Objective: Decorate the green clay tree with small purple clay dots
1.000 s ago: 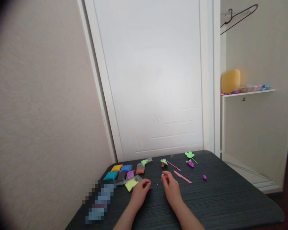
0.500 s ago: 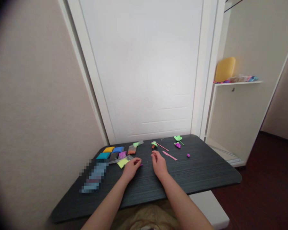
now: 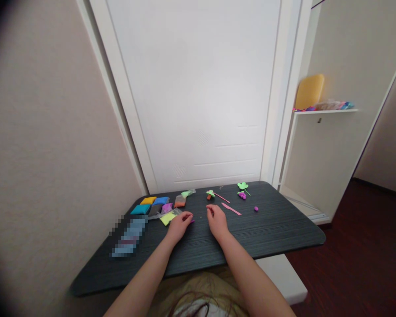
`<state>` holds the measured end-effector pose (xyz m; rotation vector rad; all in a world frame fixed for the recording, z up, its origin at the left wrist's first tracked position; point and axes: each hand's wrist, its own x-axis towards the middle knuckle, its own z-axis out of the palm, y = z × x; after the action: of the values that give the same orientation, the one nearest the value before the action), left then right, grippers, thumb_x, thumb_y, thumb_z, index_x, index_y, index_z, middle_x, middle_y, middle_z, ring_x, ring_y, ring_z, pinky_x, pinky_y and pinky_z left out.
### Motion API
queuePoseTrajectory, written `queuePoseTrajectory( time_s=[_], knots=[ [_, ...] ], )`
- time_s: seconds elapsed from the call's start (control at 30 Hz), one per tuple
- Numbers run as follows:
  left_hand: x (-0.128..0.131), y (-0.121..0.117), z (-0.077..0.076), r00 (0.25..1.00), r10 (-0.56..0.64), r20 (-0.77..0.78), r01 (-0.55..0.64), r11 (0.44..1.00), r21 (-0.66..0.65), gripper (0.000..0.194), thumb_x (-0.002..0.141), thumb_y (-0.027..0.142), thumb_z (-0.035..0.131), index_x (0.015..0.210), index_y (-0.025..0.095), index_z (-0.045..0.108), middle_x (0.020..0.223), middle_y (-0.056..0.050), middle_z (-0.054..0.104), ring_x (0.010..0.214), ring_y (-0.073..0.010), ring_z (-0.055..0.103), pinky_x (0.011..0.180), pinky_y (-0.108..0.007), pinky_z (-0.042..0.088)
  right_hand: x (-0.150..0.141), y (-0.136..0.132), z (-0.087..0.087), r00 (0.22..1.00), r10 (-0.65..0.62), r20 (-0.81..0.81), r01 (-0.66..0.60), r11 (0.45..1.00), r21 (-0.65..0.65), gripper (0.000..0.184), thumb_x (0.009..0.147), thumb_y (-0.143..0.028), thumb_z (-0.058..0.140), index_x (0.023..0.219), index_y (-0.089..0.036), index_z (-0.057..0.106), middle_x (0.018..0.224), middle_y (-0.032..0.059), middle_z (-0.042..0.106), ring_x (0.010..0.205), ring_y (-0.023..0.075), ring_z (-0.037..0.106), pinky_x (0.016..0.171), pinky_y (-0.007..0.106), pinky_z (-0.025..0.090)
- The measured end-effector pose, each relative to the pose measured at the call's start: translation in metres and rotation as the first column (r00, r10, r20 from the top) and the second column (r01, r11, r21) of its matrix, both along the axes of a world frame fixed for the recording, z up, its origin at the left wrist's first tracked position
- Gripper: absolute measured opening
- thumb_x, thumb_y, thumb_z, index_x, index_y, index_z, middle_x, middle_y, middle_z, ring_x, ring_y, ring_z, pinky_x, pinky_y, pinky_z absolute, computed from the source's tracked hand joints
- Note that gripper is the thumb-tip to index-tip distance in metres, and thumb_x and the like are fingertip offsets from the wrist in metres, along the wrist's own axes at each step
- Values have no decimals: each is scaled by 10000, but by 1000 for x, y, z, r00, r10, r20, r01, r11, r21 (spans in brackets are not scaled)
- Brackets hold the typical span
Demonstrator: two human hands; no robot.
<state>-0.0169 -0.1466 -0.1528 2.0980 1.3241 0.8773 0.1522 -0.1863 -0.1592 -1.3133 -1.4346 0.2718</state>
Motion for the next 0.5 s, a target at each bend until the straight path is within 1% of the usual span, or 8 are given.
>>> queuePoseTrajectory(
  time_s=[0.1, 0.3, 0.5],
  knots=[
    [0, 0, 0, 1000, -7, -6, 7, 1000, 5, 258, 818, 327, 448, 910, 112, 556, 866, -47, 586, 792, -138, 555, 745, -350, 449, 1, 0, 0, 1000, -2, 16, 2, 1000, -13, 242, 835, -323, 440, 963, -143, 539, 953, 48, 569, 846, 139, 549, 755, 350, 457],
    [1, 1, -4, 1000, -15, -12, 15, 1000, 7, 263, 820, 327, 445, 925, 110, 550, 884, -51, 582, 804, -141, 554, 749, -355, 451, 1, 0, -3, 1000, -10, 28, 12, 999, -53, 255, 827, -344, 450, 938, -132, 537, 881, 34, 573, 758, 119, 554, 692, 318, 469],
    [0, 2, -4, 1000, -18, -22, 18, 1000, 2, 264, 817, 326, 451, 934, 111, 550, 899, -53, 581, 825, -147, 553, 767, -365, 446, 1, 0, -5, 999, -8, 40, 10, 998, -68, 257, 822, -344, 459, 947, -132, 531, 882, 34, 568, 752, 118, 551, 682, 313, 469]
  ],
)
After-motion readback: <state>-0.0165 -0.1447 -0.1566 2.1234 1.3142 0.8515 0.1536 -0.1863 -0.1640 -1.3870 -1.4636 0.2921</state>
